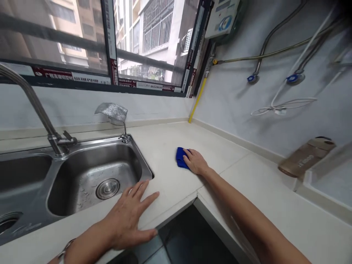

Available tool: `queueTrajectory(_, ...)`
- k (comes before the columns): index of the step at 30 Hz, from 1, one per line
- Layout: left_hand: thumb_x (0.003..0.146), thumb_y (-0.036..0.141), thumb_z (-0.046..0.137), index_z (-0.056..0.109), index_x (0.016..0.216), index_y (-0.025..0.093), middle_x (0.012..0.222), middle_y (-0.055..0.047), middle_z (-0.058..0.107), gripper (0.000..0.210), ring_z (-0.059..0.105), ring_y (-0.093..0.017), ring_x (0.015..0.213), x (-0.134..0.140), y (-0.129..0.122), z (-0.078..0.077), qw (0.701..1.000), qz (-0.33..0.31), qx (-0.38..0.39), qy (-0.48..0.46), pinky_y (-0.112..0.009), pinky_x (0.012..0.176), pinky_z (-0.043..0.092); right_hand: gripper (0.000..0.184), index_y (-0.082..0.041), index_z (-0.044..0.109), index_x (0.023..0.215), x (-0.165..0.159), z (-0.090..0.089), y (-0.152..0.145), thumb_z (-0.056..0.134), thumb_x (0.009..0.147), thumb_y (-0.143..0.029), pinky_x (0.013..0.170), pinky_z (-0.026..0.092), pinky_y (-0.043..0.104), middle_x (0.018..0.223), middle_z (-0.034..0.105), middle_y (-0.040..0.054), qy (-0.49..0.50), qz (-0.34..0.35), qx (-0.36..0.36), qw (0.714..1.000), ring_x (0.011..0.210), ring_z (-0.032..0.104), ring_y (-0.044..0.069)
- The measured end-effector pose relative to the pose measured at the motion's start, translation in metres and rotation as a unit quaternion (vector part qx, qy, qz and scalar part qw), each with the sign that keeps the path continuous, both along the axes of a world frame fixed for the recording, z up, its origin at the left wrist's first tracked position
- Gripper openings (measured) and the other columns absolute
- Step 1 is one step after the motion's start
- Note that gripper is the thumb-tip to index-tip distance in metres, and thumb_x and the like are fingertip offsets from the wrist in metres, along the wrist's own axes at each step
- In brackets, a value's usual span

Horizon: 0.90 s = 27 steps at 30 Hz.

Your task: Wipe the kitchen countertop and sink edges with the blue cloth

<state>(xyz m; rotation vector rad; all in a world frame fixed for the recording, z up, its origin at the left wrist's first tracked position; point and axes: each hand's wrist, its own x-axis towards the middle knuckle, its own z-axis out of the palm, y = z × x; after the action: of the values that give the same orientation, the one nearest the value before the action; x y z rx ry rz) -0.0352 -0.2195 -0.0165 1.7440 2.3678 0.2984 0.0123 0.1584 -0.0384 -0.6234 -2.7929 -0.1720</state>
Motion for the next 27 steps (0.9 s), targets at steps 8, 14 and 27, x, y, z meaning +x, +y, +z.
queueTrajectory(8, 0.080, 0.062, 0.064, 0.023, 0.156, 0.030, 0.164, -0.015, 0.002, 0.092, -0.010, -0.039, 0.149, 0.013, -0.043, 0.024, 0.996, 0.029, -0.071, 0.055, -0.065, 0.121, 0.001, 0.053, -0.011, 0.056, 0.136, 0.173, -0.001, 0.017, 0.030, 0.096, -0.033, 0.112, 0.032, 0.046, 0.144, 0.052, 0.0178, 0.003, -0.102, 0.013, 0.995, 0.134, 0.044, 0.032)
queueTrajectory(14, 0.083, 0.078, 0.045, 0.024, 0.153, 0.040, 0.165, -0.004, 0.009, 0.082, 0.003, -0.038, 0.151, -0.014, -0.151, 0.006, 0.989, 0.136, -0.045, 0.047, -0.069, 0.119, 0.004, 0.055, -0.019, 0.054, 0.139, 0.253, -0.022, 0.015, 0.034, 0.095, -0.044, 0.107, 0.037, 0.048, 0.137, 0.056, 0.0172, 0.003, -0.239, 0.007, 0.971, 0.128, 0.050, 0.032)
queueTrajectory(27, 0.097, 0.057, 0.017, 0.024, 0.155, 0.029, 0.164, -0.010, 0.019, 0.065, 0.009, -0.036, 0.151, -0.016, -0.309, -0.003, 0.860, 0.501, -0.056, 0.074, -0.066, 0.120, 0.009, 0.058, -0.014, 0.046, 0.147, 0.107, -0.008, -0.107, 0.029, 0.099, -0.042, 0.109, 0.030, 0.047, 0.139, 0.053, 0.0168, 0.027, -0.207, -0.033, 0.977, 0.130, 0.047, 0.034)
